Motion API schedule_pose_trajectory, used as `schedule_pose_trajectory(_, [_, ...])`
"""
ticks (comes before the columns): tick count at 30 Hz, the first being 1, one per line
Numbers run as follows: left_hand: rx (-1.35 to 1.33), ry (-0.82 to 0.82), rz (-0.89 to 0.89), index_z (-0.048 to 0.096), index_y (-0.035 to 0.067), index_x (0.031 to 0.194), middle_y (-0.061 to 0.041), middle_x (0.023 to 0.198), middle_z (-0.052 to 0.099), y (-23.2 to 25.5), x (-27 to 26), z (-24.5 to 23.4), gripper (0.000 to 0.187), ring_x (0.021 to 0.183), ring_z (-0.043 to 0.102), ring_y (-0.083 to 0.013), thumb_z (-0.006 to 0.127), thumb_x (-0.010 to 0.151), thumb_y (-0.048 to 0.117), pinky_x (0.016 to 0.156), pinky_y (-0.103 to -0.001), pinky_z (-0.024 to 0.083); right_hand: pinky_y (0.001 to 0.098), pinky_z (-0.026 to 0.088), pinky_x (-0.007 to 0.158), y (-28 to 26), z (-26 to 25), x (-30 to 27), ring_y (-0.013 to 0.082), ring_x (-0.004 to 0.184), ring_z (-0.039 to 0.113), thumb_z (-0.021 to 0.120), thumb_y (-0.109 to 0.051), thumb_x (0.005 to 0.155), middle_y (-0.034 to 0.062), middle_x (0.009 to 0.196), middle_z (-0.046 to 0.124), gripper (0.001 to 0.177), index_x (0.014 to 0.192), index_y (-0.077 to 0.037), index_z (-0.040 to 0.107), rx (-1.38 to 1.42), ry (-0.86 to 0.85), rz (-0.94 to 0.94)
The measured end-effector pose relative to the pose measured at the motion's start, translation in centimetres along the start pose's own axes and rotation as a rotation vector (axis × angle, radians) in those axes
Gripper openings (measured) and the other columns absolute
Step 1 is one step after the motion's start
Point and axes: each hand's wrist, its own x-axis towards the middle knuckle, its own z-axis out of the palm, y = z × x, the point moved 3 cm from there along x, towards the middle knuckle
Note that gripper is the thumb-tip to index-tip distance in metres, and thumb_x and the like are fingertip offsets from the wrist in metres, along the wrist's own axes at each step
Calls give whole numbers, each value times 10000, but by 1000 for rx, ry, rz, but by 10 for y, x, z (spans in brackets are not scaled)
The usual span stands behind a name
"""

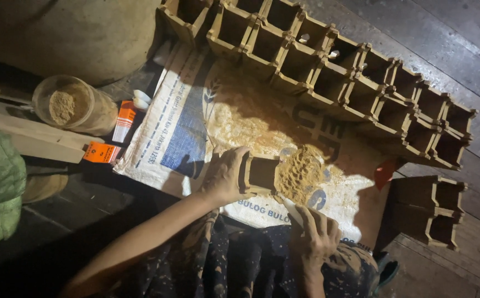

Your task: Assembling a grid of small wooden boxes by fitting panels together with sawdust filler.

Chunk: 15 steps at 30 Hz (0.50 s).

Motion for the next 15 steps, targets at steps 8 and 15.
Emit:
schedule_pose_trajectory(8, [-51,-30,-56,111,110,1543,-194,1557,269,-7,1,5,1274,1397,360,-366,993,624,159,1145,-392,403,349,421,777,33,41,-53,203,888,605,746,-603,862,-29,999,774,463,1239,-338,700,-81,12,-30])
schedule_pose_trajectory(15, [-44,-17,-76,136,111,1534,-202,1530,302,-3,0,3,1276,1312,432,-350,999,595,107,1040,-345,496,285,415,719,23,26,-36,152,828,589,674,-527,943,-83,970,762,288,1162,-358,754,-145,8,12])
